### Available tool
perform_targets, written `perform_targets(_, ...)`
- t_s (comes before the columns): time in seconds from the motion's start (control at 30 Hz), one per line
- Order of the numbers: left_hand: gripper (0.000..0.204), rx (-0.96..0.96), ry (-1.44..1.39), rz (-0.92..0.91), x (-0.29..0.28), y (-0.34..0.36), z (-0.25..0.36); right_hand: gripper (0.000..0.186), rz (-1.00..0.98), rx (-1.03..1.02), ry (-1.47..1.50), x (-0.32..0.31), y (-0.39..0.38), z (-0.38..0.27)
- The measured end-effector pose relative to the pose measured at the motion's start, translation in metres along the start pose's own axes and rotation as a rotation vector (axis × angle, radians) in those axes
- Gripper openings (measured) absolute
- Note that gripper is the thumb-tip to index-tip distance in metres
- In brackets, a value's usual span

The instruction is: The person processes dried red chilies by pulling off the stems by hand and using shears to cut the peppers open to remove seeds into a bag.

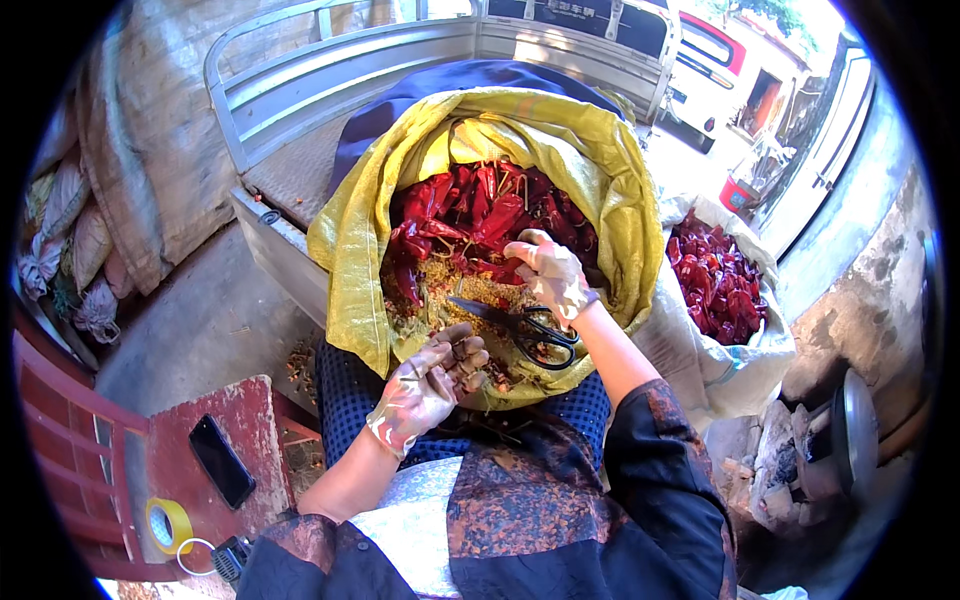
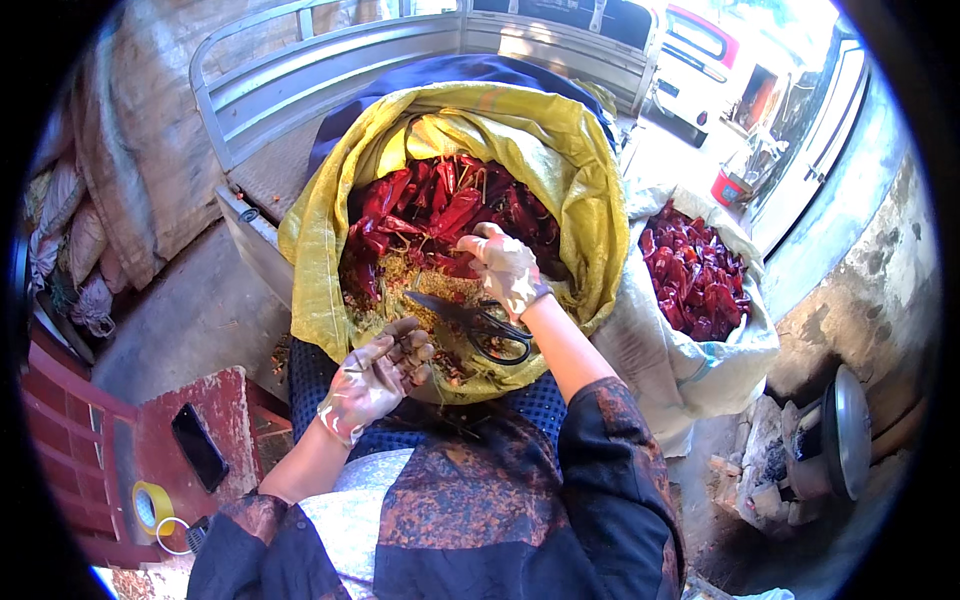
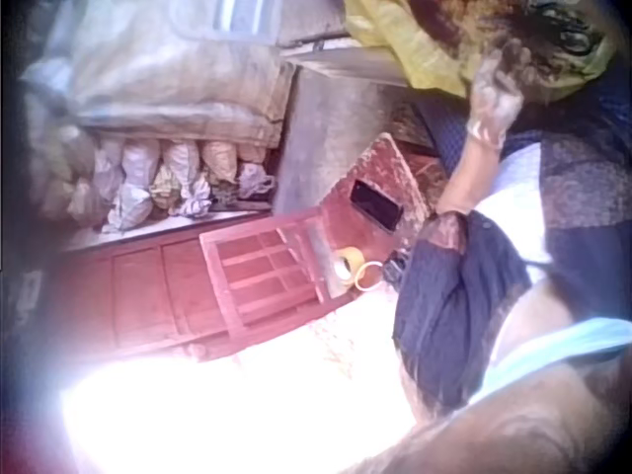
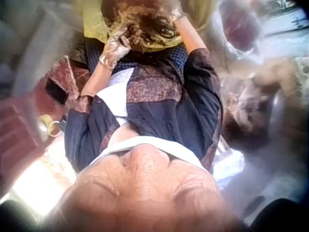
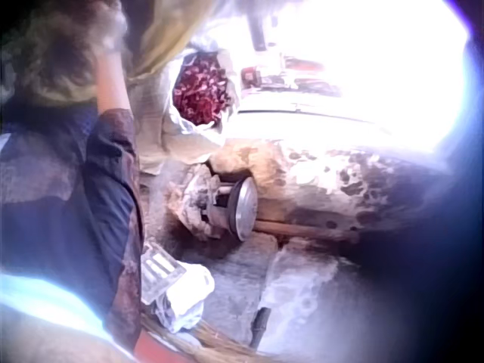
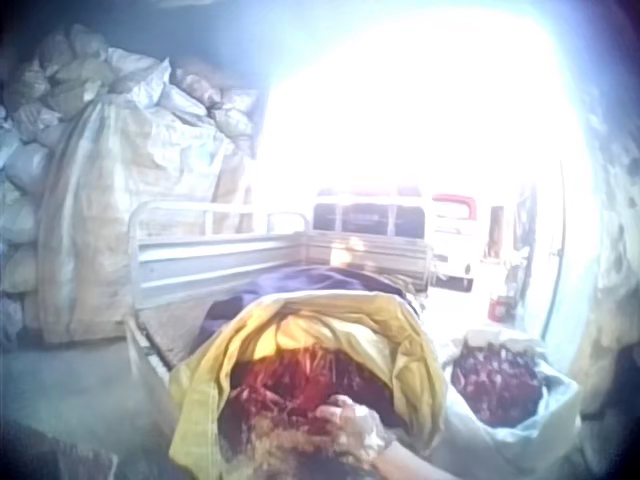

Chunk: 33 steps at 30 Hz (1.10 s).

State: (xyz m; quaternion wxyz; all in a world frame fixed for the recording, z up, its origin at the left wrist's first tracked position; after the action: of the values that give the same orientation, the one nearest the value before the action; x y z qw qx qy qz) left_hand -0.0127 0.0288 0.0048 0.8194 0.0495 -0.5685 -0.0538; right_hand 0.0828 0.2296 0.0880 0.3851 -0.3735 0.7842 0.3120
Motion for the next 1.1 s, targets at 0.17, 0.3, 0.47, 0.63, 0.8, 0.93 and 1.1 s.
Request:
perform_targets(0.17,0.039,-0.007,0.055,-0.02,-0.001,0.008,0.001,0.035,0.18,-0.094,-0.196,-0.005,-0.011,-0.005)
perform_targets(0.3,0.039,0.005,0.08,-0.026,0.001,0.015,0.008,0.032,0.159,-0.088,-0.195,0.004,-0.01,-0.002)
perform_targets(0.47,0.04,-0.008,0.099,0.019,-0.005,0.016,0.008,0.035,0.048,-0.019,0.357,0.011,-0.005,0.028)
perform_targets(0.63,0.043,-0.038,0.107,0.058,-0.004,0.013,0.007,0.037,0.37,-0.179,0.012,-0.007,-0.005,0.019)
perform_targets(0.8,0.044,-0.046,0.177,0.05,-0.003,0.015,0.013,0.036,0.09,-0.076,0.13,0.0,-0.013,-0.013)
perform_targets(0.93,0.046,-0.098,0.211,-0.047,0.011,0.015,0.013,0.033,0.191,-0.297,-0.356,-0.007,-0.033,-0.046)
perform_targets(1.1,0.042,-0.179,0.502,0.006,0.008,0.007,0.019,0.031,-0.043,-0.363,-0.506,0.036,-0.059,-0.104)
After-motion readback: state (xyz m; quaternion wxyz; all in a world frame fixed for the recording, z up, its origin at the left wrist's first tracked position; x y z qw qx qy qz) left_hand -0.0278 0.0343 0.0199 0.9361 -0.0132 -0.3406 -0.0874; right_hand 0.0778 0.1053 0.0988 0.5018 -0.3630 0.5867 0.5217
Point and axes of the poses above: each hand's wrist, its own y-axis towards the middle knuckle, its own x-axis out of the palm, z = x × y, the point moved 4 cm from there along y, towards the middle knuckle, and after that the axes turned 10 degrees about -z, right-handed, at the moved point
